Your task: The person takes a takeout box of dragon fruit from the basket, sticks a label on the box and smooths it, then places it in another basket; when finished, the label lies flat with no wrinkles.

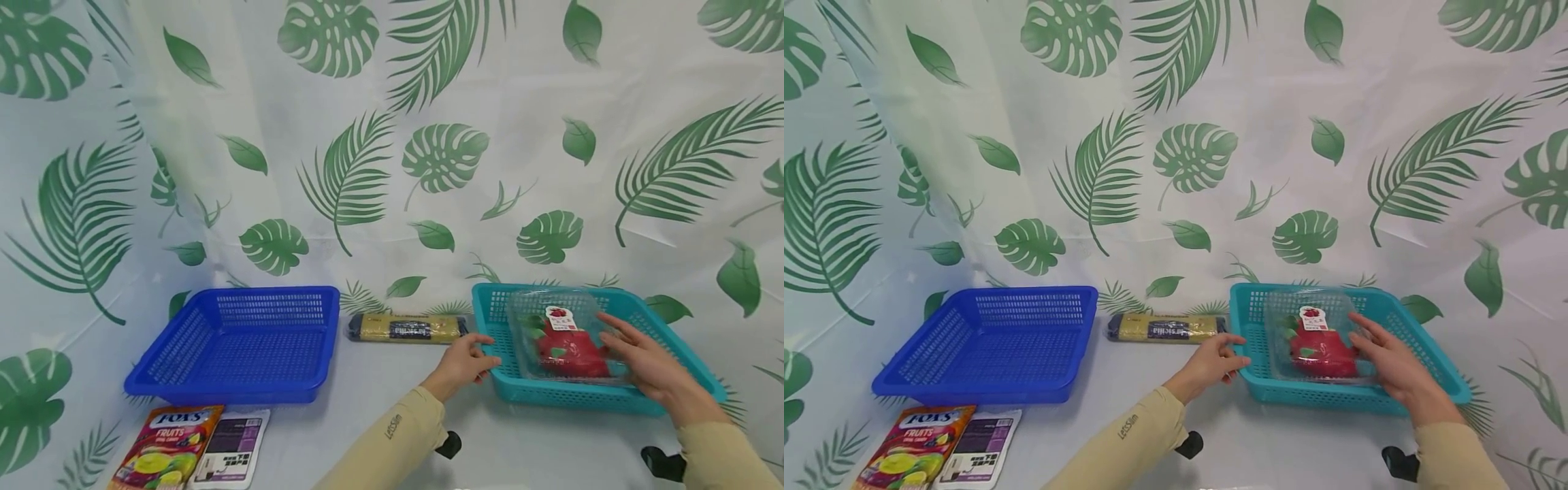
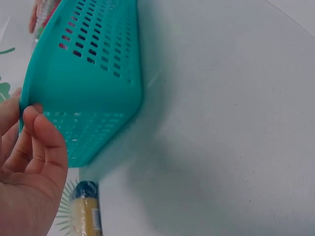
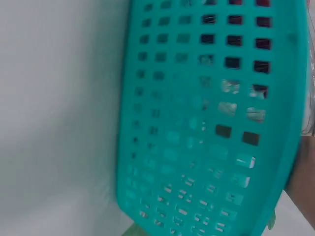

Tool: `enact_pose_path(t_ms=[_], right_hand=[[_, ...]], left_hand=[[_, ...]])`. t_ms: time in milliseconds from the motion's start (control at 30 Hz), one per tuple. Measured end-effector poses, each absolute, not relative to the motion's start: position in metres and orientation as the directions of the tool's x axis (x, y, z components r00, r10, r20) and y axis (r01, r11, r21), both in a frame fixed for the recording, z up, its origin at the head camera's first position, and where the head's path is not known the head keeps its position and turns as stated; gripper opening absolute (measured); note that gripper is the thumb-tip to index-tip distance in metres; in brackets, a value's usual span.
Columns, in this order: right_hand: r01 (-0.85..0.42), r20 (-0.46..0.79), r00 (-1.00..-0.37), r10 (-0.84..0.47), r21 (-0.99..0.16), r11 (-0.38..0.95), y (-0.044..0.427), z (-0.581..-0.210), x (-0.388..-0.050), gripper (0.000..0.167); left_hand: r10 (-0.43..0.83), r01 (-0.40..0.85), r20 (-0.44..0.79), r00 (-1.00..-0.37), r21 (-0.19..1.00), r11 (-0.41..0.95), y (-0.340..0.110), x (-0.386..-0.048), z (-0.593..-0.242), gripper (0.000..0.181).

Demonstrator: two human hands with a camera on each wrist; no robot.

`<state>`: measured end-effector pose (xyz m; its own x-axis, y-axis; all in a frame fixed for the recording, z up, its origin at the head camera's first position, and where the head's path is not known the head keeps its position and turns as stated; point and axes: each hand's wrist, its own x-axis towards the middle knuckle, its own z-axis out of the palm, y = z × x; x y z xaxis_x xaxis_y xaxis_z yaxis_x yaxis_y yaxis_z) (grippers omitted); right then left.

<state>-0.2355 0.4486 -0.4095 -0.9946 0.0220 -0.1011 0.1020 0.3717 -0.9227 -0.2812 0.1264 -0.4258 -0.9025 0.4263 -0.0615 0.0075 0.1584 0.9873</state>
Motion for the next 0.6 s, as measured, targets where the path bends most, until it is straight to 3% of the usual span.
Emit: enact_pose_path(t_ms=[600], right_hand=[[0.256, -0.271, -0.962, 0.038, -0.842, 0.475, 0.454, -0.411, -0.251, 0.078]], left_hand=[[0.43, -0.004, -0.075, -0.9, 0.987, 0.164, 0.128, -0.281, -0.425, 0.029]])
